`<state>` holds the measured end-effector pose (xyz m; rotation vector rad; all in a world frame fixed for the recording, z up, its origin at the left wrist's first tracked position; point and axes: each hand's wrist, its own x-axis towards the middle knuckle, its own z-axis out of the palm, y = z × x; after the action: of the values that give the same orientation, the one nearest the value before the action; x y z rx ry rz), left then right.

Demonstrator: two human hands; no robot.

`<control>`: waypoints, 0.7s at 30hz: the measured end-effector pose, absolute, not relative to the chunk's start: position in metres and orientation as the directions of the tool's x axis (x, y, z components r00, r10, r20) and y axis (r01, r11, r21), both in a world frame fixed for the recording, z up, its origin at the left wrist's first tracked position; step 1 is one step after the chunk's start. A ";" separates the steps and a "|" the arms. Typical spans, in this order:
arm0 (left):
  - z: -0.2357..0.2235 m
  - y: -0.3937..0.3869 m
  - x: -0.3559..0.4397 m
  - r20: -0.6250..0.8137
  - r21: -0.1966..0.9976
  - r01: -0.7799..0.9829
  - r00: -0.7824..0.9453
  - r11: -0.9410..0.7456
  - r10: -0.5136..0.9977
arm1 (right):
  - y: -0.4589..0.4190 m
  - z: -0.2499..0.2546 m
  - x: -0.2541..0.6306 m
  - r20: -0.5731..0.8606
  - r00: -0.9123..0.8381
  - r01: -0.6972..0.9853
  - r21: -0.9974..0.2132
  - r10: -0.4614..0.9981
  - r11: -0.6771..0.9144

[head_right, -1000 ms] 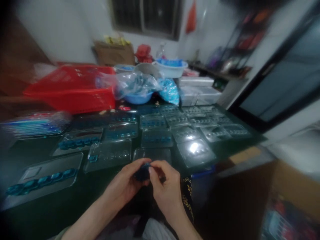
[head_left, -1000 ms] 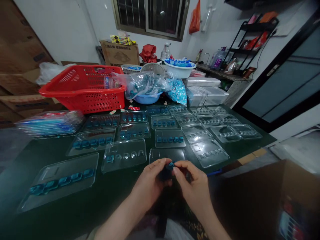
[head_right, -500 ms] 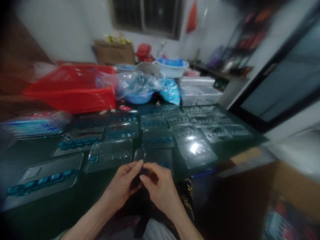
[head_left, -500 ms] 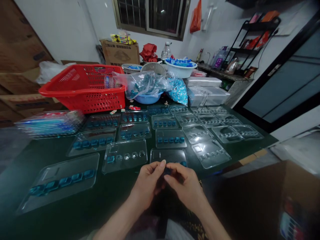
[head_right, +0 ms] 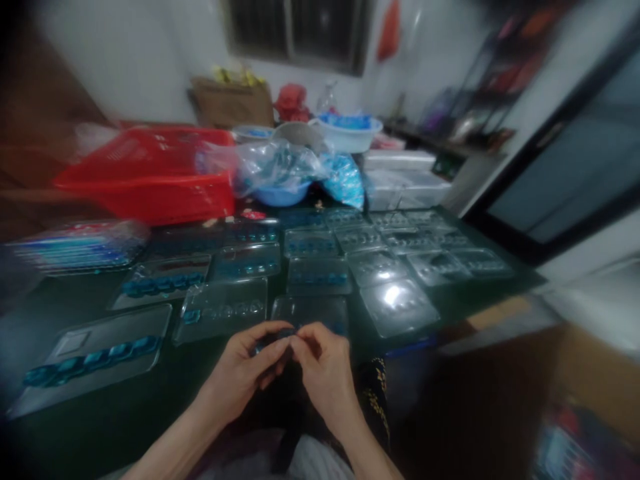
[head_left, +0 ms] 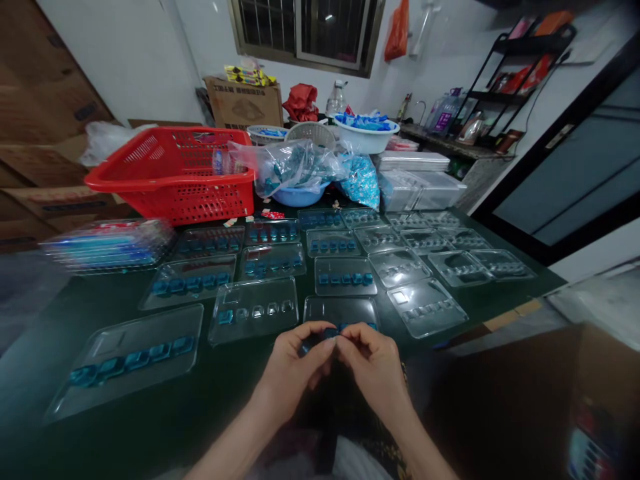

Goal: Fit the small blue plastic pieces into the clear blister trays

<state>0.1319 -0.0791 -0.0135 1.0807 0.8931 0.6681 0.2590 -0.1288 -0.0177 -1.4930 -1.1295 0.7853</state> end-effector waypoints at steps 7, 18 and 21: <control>-0.005 -0.080 0.130 -0.172 0.984 0.109 0.417 0.139 0.893 | -0.127 -0.019 0.262 -0.084 0.228 0.034 -0.995 0.970 -0.095; 0.004 -0.077 0.122 -0.095 0.942 0.324 0.516 -0.091 0.851 | -0.129 -0.023 0.262 -0.043 0.175 0.048 -0.998 0.984 -0.052; 0.003 -0.078 0.121 0.004 0.934 0.280 0.615 -0.223 0.788 | -0.130 -0.021 0.263 -0.040 0.116 0.026 -0.999 0.992 -0.043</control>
<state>0.1211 -0.0776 0.0032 1.7854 0.8684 0.6028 0.2632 -0.1301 -0.0215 -1.3128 -1.1239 1.1396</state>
